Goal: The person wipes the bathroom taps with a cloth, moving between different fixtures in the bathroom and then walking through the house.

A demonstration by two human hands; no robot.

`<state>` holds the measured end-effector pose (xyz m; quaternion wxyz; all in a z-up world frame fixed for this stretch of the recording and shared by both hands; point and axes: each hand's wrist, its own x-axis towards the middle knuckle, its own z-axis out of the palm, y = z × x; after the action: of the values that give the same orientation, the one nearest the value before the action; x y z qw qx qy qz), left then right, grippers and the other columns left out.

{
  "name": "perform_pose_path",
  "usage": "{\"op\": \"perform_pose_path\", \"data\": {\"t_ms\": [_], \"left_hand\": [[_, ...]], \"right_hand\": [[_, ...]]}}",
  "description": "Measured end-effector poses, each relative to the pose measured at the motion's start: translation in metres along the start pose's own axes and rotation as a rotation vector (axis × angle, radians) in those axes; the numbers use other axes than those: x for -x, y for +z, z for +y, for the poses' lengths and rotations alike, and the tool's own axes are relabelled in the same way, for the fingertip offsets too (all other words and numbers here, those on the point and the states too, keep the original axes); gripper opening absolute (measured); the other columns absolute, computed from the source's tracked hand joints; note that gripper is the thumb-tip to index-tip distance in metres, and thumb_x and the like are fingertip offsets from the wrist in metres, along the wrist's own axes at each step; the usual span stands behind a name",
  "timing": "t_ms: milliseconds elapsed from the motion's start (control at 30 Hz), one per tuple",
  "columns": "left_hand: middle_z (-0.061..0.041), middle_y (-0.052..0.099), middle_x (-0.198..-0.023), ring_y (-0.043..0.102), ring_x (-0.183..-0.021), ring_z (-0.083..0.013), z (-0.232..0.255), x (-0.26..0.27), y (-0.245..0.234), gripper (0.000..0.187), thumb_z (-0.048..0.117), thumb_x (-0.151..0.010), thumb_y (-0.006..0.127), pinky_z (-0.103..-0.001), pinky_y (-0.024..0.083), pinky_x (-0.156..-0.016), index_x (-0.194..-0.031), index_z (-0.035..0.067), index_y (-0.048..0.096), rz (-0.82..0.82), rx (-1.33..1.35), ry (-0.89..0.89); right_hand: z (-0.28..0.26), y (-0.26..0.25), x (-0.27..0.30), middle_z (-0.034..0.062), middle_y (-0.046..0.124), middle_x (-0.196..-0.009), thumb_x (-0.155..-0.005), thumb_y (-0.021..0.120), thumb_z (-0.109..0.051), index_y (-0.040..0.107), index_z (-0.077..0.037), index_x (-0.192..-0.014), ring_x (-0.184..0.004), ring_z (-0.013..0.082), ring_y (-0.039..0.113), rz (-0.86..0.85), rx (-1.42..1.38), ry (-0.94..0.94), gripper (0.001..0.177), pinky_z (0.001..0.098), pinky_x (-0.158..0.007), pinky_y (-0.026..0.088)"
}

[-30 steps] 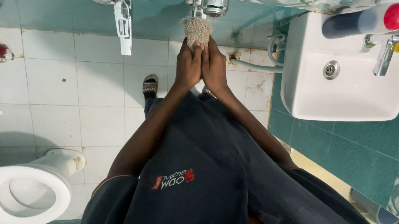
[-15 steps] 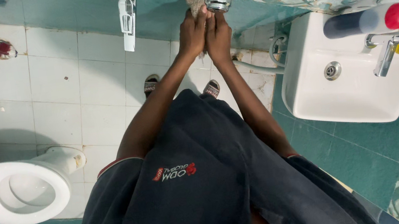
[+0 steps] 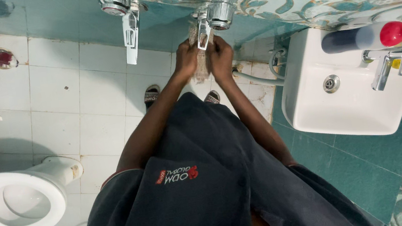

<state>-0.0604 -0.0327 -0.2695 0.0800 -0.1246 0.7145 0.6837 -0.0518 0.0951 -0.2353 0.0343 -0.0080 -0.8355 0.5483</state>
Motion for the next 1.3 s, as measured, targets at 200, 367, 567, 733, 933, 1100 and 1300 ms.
{"op": "perform_pose_path", "data": {"t_ms": [200,367,567,733,933,1100,1300], "left_hand": [[-0.007,0.067,-0.089,0.056,-0.078,-0.0129,-0.001,-0.001,-0.007,0.035,0.033,-0.102,0.062,-0.033,0.049,-0.073,-0.112,0.0,0.068,-0.109,0.143,-0.014],[-0.007,0.07,-0.094,0.062,-0.083,-0.0122,-0.001,0.036,-0.013,0.033,0.028,-0.1,0.059,-0.032,0.051,-0.076,-0.115,0.0,0.067,-0.111,0.111,0.067],[-0.006,0.072,-0.087,0.068,-0.078,-0.013,0.007,0.052,-0.024,0.035,0.033,-0.099,0.062,-0.031,0.053,-0.073,-0.11,0.001,0.068,-0.139,0.021,0.003],[-0.006,0.069,-0.091,0.059,-0.082,-0.0125,0.01,0.003,-0.009,0.032,0.029,-0.1,0.064,-0.032,0.05,-0.074,-0.11,-0.001,0.07,-0.125,0.239,0.009],[-0.011,0.064,-0.09,0.056,-0.08,-0.0167,-0.001,0.013,-0.005,0.034,0.028,-0.104,0.066,-0.035,0.048,-0.072,-0.11,-0.005,0.069,-0.081,0.159,0.004],[-0.008,0.073,-0.097,0.07,-0.082,-0.015,-0.005,0.065,-0.024,0.033,0.031,-0.1,0.064,-0.032,0.057,-0.072,-0.116,0.002,0.066,-0.171,0.223,-0.136],[-0.008,0.074,-0.096,0.071,-0.08,-0.0137,-0.013,0.053,-0.019,0.029,0.029,-0.102,0.061,-0.032,0.059,-0.071,-0.112,0.003,0.069,-0.184,0.267,-0.129]], "right_hand": [[0.01,-0.007,-0.011,0.003,0.073,-0.088,-0.097,0.064,0.003,0.072,0.004,-0.105,-0.077,0.0077,0.061,-0.065,-0.325,0.043,0.012,0.0256,-0.07,0.051],[-0.021,-0.015,0.018,-0.0012,0.062,-0.074,-0.098,0.071,-0.006,0.072,0.005,-0.105,-0.064,0.0051,0.047,-0.097,-0.192,0.112,0.013,0.0248,-0.055,0.038],[-0.026,-0.013,0.035,0.0012,0.06,-0.07,-0.096,0.077,-0.007,0.07,0.006,-0.095,-0.06,0.006,0.045,-0.08,-0.167,0.208,0.014,0.0256,-0.052,0.034],[0.003,-0.01,-0.016,0.0012,0.067,-0.078,-0.092,0.067,0.003,0.072,0.004,-0.098,-0.065,0.0055,0.053,-0.075,-0.278,0.132,0.007,0.0249,-0.057,0.042],[0.006,-0.011,-0.001,0.0023,0.068,-0.081,-0.095,0.069,0.003,0.072,0.005,-0.101,-0.067,0.006,0.054,-0.071,-0.304,0.12,0.008,0.0242,-0.059,0.043],[-0.026,-0.016,0.043,0.0025,0.067,-0.076,-0.092,0.08,-0.005,0.071,0.005,-0.098,-0.064,0.0053,0.054,-0.119,-0.173,0.26,0.015,0.0229,-0.055,0.043],[-0.024,-0.013,0.038,0.0037,0.068,-0.077,-0.094,0.077,-0.006,0.072,0.005,-0.098,-0.063,0.007,0.053,-0.085,-0.237,0.225,0.013,0.0244,-0.054,0.041]]}}
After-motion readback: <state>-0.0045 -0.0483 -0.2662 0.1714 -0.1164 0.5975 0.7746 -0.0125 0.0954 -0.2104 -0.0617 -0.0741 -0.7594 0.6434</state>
